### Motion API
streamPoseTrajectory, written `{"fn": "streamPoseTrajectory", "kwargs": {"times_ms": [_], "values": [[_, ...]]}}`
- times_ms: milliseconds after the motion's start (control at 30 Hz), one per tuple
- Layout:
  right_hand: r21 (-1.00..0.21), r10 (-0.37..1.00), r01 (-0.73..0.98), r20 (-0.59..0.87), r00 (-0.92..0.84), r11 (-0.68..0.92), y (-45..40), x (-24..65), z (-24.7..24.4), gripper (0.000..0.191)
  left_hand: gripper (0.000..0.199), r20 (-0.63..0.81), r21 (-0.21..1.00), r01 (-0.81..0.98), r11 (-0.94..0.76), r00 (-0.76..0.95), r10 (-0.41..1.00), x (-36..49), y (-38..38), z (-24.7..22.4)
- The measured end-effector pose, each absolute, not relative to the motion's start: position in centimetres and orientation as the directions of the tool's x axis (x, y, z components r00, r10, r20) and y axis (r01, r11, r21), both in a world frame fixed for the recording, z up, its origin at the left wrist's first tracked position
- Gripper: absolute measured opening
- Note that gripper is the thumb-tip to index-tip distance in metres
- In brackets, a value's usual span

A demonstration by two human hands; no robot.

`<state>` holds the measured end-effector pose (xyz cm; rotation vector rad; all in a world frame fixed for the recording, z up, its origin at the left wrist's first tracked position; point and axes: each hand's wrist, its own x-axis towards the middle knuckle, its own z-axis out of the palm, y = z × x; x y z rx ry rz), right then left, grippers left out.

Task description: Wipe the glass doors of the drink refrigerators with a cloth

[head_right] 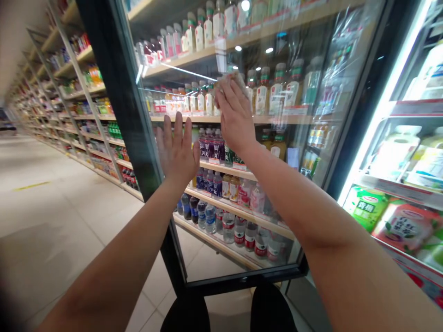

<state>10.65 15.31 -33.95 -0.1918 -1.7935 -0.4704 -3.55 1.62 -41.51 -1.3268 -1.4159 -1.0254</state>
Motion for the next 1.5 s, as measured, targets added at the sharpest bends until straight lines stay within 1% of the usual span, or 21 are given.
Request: {"fn": "streamPoseTrajectory", "kwargs": {"times_ms": [67,167,300,400,500,600,667,733,800,833,933,1000,1067,1133,1233,1367,1433,1500], "values": [[0.215,-0.116,0.38,0.957,-0.265,0.9,15.0,10.2,-33.6,0.053,0.061,0.97,-0.009,0.997,0.081,-0.01,0.241,-3.5,1.6,-41.5],[0.226,-0.129,0.378,0.955,-0.266,0.898,14.6,9.7,-34.9,0.053,0.061,0.97,-0.013,0.995,0.097,-0.011,0.243,-3.6,1.7,-41.6],[0.309,-0.19,0.336,0.92,-0.344,0.89,14.4,9.6,-36.7,0.053,0.061,0.973,-0.036,0.992,0.121,0.007,0.233,-3.8,1.8,-41.7],[0.348,-0.218,0.31,0.897,-0.385,0.885,15.0,10.1,-35.4,0.051,0.062,0.97,-0.051,0.985,0.162,0.01,0.244,-3.8,1.8,-41.7],[0.312,-0.198,0.319,0.918,-0.343,0.895,15.6,10.6,-34.0,0.051,0.064,0.966,-0.025,0.988,0.154,-0.016,0.259,-3.6,1.6,-41.6],[0.266,-0.162,0.343,0.939,-0.303,0.901,15.5,10.7,-35.3,0.052,0.063,0.962,0.0,0.99,0.139,-0.038,0.271,-3.4,1.5,-41.6],[0.268,-0.147,0.333,0.927,-0.346,0.904,15.0,10.8,-37.0,0.051,0.064,0.957,0.008,0.988,0.152,-0.051,0.284,-3.5,1.6,-41.5],[0.297,-0.152,0.299,0.892,-0.426,0.907,14.7,11.2,-38.0,0.051,0.065,0.953,0.019,0.985,0.174,-0.071,0.296,-3.6,1.8,-41.5],[0.303,-0.144,0.28,0.87,-0.472,0.911,14.7,11.8,-37.7,0.05,0.067,0.949,0.03,0.982,0.186,-0.087,0.305,-3.7,2.0,-41.4],[0.286,-0.125,0.289,0.874,-0.471,0.914,14.9,12.2,-37.2,0.05,0.067,0.946,0.034,0.983,0.182,-0.091,0.311,-3.7,2.0,-41.4],[0.17,-0.02,0.362,0.923,-0.383,0.916,16.0,13.6,-35.9,0.051,0.068,0.937,0.052,0.986,0.158,-0.103,0.333,-3.5,2.0,-41.3],[0.121,0.013,0.378,0.943,-0.333,0.918,16.7,14.4,-36.3,0.052,0.069,0.93,0.07,0.982,0.174,-0.127,0.345,-3.3,1.9,-41.2],[0.122,0.004,0.354,0.942,-0.336,0.927,17.3,15.2,-37.5,0.052,0.069,0.927,0.078,0.974,0.211,-0.149,0.344,-3.2,1.8,-41.1],[0.146,-0.018,0.316,0.927,-0.375,0.938,17.8,16.0,-38.4,0.05,0.068,0.928,0.07,0.969,0.235,-0.149,0.341,-3.1,1.7,-41.1],[0.154,-0.031,0.295,0.923,-0.383,0.943,18.9,17.3,-38.0,0.048,0.068,0.93,0.064,0.97,0.233,-0.143,0.338,-3.1,1.7,-41.1],[0.116,-0.031,0.366,0.973,-0.23,0.924,20.7,18.8,-37.3,0.049,0.072,0.929,0.097,0.974,0.204,-0.162,0.331,-3.1,1.8,-41.2],[0.11,-0.046,0.377,0.984,-0.175,0.92,21.5,19.3,-38.3,0.051,0.072,0.934,0.1,0.981,0.164,-0.149,0.325,-3.2,1.9,-41.3],[0.123,-0.066,0.364,0.984,-0.165,0.923,22.3,19.8,-39.8,0.051,0.071,0.943,0.075,0.987,0.14,-0.116,0.311,-3.4,2.0,-41.4]]}}
